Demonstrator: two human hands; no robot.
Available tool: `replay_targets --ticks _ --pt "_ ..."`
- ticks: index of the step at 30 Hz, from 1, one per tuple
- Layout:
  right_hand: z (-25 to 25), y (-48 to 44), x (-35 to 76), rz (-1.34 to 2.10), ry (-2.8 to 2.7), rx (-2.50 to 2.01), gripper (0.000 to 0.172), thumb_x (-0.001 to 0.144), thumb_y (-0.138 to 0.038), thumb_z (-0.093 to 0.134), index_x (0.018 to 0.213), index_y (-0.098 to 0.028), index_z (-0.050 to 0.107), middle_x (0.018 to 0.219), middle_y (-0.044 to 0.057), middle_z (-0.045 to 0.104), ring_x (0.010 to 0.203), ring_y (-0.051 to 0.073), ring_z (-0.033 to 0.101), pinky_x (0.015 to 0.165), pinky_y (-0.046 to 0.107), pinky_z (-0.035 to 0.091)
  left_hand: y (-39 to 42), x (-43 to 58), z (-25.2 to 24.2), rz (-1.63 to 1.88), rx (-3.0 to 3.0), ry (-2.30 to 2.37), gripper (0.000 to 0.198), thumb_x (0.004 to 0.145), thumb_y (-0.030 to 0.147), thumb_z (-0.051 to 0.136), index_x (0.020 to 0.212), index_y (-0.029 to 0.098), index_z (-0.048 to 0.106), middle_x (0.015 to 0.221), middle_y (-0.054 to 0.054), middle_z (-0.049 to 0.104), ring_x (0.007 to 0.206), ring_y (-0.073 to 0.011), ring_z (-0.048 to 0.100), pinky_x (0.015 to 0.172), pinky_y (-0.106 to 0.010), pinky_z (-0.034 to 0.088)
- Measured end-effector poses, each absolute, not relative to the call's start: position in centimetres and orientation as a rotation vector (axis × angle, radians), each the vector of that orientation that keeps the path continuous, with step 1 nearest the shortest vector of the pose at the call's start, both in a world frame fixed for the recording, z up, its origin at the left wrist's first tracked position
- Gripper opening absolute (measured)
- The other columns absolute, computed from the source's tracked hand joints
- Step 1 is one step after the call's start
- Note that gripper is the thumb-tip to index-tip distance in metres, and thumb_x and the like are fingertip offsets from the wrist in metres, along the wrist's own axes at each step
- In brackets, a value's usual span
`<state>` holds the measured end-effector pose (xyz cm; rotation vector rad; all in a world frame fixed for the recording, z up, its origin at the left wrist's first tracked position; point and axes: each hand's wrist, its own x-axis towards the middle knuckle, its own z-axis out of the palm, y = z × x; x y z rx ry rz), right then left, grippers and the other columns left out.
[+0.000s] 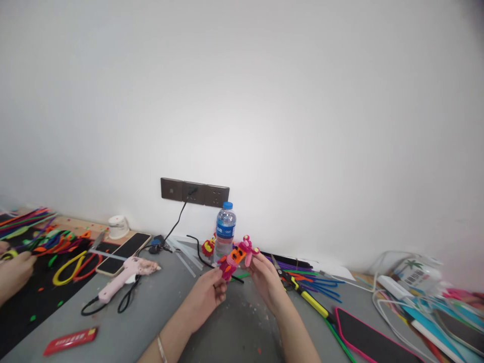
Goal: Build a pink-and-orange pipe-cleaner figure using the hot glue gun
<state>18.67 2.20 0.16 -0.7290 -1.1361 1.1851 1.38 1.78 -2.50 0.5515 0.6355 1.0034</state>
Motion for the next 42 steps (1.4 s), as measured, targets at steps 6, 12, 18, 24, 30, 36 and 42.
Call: replay_targets --ticks 6,12,18,24,30,36,42 --pt "0.2 1.7 18.6 1.134 -1.145 -0.776 0.028 0.075 -0.048 0.069 0.084 -0.022 0.070 0.077 0.005 0.066 0.073 0.022 0.058 0.074 0.034 0.047 1.6 1.4 -2.0 1.007 0.598 0.655 0.030 0.060 0.031 0.085 0.078 0.015 0.067 0.065 0.002 0.059 0.055 -0.0070 0.050 0.053 -0.019 0.036" --pt "1.0 1.4 18.6 1.209 -1.181 -0.741 0.038 0.074 -0.049 0.070 0.102 -0.023 0.070 0.090 0.008 0.070 0.085 0.027 0.062 0.082 0.040 0.046 1.4 1.5 -1.5 0.999 0.609 0.649 0.029 0.058 0.029 0.085 0.075 0.015 0.067 0.062 0.002 0.058 0.053 -0.0071 0.049 0.052 -0.019 0.036" --pt "1.5 1.0 18.6 1.258 -1.214 -0.747 0.041 0.075 -0.053 0.067 0.103 -0.023 0.069 0.107 0.011 0.069 0.098 0.029 0.061 0.086 0.041 0.045 1.6 1.6 -2.1 1.003 0.648 0.655 0.029 0.059 0.030 0.085 0.077 0.015 0.068 0.059 0.003 0.056 0.052 -0.0066 0.046 0.052 -0.019 0.035" --pt "0.5 1.7 19.3 1.153 -1.204 -0.815 0.041 0.078 -0.060 0.059 0.098 -0.024 0.065 0.100 0.008 0.069 0.091 0.026 0.062 0.078 0.035 0.047 1.7 1.5 -2.3 1.045 0.655 0.686 0.032 0.054 0.033 0.087 0.072 0.016 0.066 0.054 0.004 0.055 0.051 -0.0065 0.045 0.052 -0.018 0.035" --pt "0.4 2.5 21.0 0.830 -1.215 -0.864 0.039 0.082 -0.053 0.060 0.108 -0.023 0.062 0.109 0.011 0.065 0.099 0.027 0.061 0.082 0.037 0.048 2.0 1.5 -2.2 1.102 0.735 0.772 0.039 0.049 0.040 0.088 0.075 0.016 0.071 0.050 0.005 0.055 0.048 -0.0059 0.043 0.049 -0.018 0.033" --pt "2.0 1.5 21.3 0.461 -1.433 -0.965 0.017 0.083 -0.036 0.064 0.095 -0.026 0.070 0.125 0.011 0.052 0.122 0.030 0.046 0.097 0.044 0.040 2.5 1.6 -3.3 1.153 0.884 0.840 0.046 0.052 0.046 0.085 0.084 0.015 0.074 0.049 0.004 0.055 0.048 -0.0072 0.043 0.048 -0.019 0.033" --pt "1.9 1.4 20.7 0.479 -1.475 -0.996 0.012 0.082 -0.033 0.065 0.077 -0.023 0.071 0.122 0.011 0.056 0.116 0.030 0.052 0.094 0.043 0.044 2.8 1.6 -3.8 1.175 1.011 0.847 0.050 0.052 0.050 0.083 0.086 0.014 0.075 0.056 0.000 0.063 0.051 -0.0088 0.045 0.047 -0.020 0.033"
